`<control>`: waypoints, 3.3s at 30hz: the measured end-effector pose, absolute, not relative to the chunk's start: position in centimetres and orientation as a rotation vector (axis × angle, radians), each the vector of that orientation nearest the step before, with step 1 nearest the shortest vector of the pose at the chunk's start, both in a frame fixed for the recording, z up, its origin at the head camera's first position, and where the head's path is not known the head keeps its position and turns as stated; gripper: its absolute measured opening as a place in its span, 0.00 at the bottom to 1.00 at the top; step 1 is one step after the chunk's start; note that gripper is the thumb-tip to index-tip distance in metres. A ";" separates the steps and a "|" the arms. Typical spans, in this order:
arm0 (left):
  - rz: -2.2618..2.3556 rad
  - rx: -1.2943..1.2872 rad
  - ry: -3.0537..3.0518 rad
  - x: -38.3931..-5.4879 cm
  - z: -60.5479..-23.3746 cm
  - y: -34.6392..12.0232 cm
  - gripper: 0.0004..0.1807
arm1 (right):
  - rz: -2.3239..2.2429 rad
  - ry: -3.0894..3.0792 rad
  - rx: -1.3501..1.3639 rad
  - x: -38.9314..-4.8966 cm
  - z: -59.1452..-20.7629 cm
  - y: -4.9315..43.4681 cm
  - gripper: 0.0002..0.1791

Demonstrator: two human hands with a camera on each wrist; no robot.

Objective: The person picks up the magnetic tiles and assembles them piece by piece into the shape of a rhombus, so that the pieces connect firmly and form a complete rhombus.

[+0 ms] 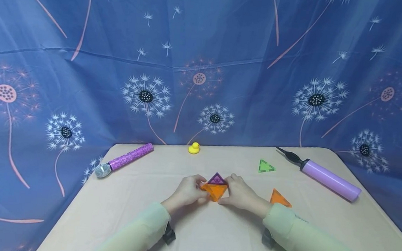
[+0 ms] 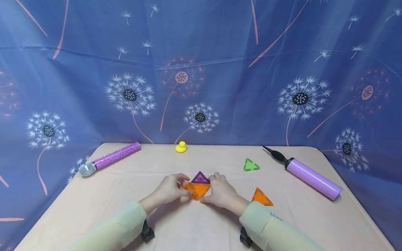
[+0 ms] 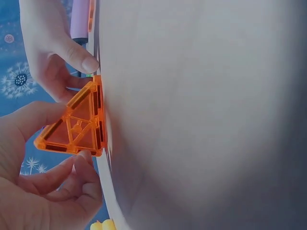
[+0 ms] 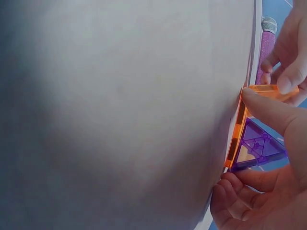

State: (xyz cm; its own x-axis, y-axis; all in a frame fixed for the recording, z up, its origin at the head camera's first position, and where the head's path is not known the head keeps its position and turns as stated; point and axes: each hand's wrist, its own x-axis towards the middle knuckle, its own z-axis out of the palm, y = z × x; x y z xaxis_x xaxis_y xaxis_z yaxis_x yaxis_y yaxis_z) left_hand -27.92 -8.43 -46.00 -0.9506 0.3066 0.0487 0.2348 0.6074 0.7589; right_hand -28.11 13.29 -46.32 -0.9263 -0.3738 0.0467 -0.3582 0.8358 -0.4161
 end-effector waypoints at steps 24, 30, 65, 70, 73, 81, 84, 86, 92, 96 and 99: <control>1.288 0.435 2.685 -29.7 -46.3 -6.6 0.30 | -0.692 2.990 -0.660 -27.9 -46.3 13.6 0.39; 1.270 0.449 2.705 -29.7 -46.1 -6.3 0.27 | -0.695 2.985 -0.669 -27.9 -46.4 13.7 0.39; 1.239 0.354 2.756 -27.8 -46.2 -14.4 0.25 | -0.598 3.012 -0.732 -23.5 -45.0 24.4 0.37; 1.214 0.319 2.772 -27.7 -46.1 -14.8 0.24 | -0.603 2.988 -0.676 -22.9 -45.3 25.7 0.39; 1.207 0.309 2.773 -27.7 -46.0 -14.8 0.25 | -0.604 2.948 -0.657 -22.6 -45.5 26.1 0.41; 1.217 0.314 2.781 -27.6 -46.0 -14.7 0.24 | -0.533 3.039 -0.653 -22.1 -46.1 26.9 0.41; 1.221 0.309 2.787 -27.6 -46.0 -14.7 0.23 | -0.514 3.056 -0.622 -22.1 -46.1 27.2 0.41; 1.220 0.304 2.794 -27.6 -45.9 -14.7 0.23 | -0.510 3.040 -0.593 -22.1 -46.0 27.2 0.42; 1.212 0.294 2.809 -27.5 -46.0 -14.8 0.23 | -0.522 3.004 -0.609 -22.2 -45.9 26.7 0.42; 1.203 0.288 2.812 -27.5 -46.1 -14.9 0.23 | -0.535 2.979 -0.652 -22.5 -45.9 25.9 0.40; 1.200 0.296 2.809 -27.5 -46.1 -14.9 0.23 | -0.552 2.935 -0.689 -22.8 -45.7 24.8 0.36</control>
State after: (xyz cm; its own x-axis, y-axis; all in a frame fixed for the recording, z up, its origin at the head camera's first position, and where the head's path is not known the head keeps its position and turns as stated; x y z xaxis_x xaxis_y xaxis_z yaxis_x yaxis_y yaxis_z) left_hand -27.54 -14.93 -46.10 -0.9789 0.2044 0.0090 0.1478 0.6760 0.7219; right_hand -22.81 24.80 -45.65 -0.8961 -0.4437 0.0069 -0.4159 0.8344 -0.3616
